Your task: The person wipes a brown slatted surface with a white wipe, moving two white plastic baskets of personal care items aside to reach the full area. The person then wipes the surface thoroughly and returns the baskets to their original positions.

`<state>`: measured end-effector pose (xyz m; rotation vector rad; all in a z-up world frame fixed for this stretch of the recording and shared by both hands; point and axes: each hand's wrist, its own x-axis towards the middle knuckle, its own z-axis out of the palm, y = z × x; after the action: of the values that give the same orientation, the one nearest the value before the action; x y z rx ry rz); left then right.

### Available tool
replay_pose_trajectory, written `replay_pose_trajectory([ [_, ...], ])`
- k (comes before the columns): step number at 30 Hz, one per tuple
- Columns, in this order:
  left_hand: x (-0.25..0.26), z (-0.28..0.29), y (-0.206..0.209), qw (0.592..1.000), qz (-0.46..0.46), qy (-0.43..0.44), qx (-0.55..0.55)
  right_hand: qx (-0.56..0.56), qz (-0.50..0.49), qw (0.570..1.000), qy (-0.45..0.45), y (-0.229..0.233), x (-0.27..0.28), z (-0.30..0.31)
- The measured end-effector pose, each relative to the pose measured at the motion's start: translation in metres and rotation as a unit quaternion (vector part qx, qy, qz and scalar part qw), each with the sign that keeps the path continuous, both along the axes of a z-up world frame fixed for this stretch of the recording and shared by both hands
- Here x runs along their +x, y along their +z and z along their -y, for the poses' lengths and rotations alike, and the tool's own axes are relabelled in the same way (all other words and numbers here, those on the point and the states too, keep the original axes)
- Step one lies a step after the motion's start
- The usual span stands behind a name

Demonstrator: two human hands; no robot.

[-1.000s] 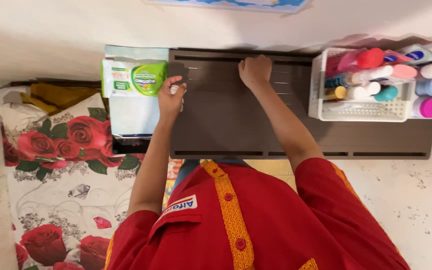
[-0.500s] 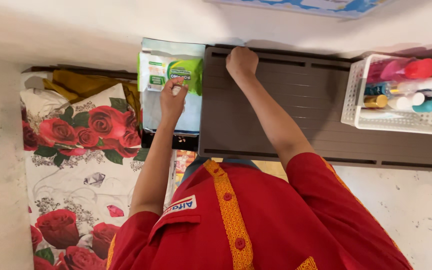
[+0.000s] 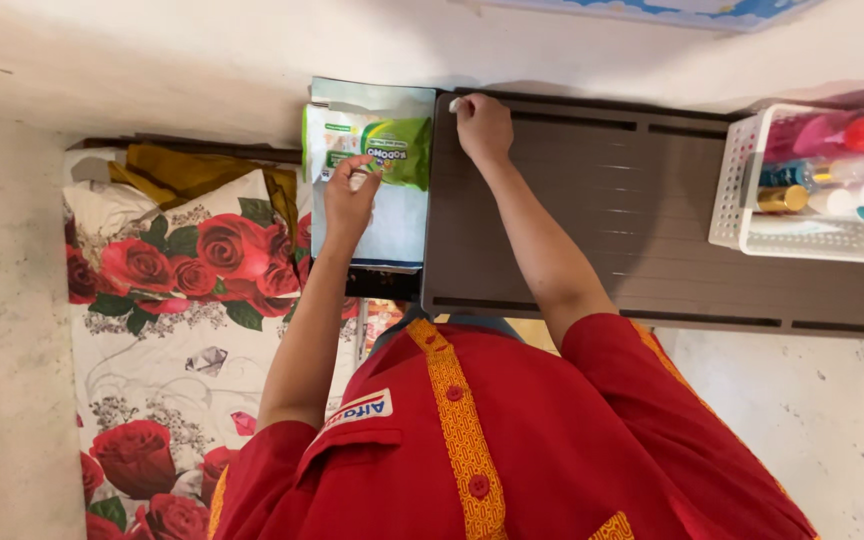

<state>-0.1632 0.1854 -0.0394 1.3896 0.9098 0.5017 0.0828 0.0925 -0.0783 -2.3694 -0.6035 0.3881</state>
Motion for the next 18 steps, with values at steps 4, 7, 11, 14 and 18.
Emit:
replay_pose_trajectory([
  [4,0.013,0.009,0.002,0.999,-0.013,-0.017,-0.042,0.030,-0.054,0.997,0.036,-0.020,0.022,0.006],
  [7,0.019,0.014,0.002,0.999,0.001,-0.034,-0.003,0.116,-0.117,0.984,0.068,-0.041,0.034,0.014],
  [11,0.018,0.014,0.017,0.999,-0.001,-0.031,-0.018,0.205,-0.334,0.914,0.100,-0.041,0.041,0.020],
  [14,0.016,0.017,0.028,1.000,0.003,-0.023,-0.004,0.273,-0.416,0.861,0.109,-0.027,0.026,0.031],
  [18,0.026,0.026,0.045,0.993,0.100,-0.050,0.037,0.354,-0.503,0.782,0.102,0.014,-0.004,0.051],
])
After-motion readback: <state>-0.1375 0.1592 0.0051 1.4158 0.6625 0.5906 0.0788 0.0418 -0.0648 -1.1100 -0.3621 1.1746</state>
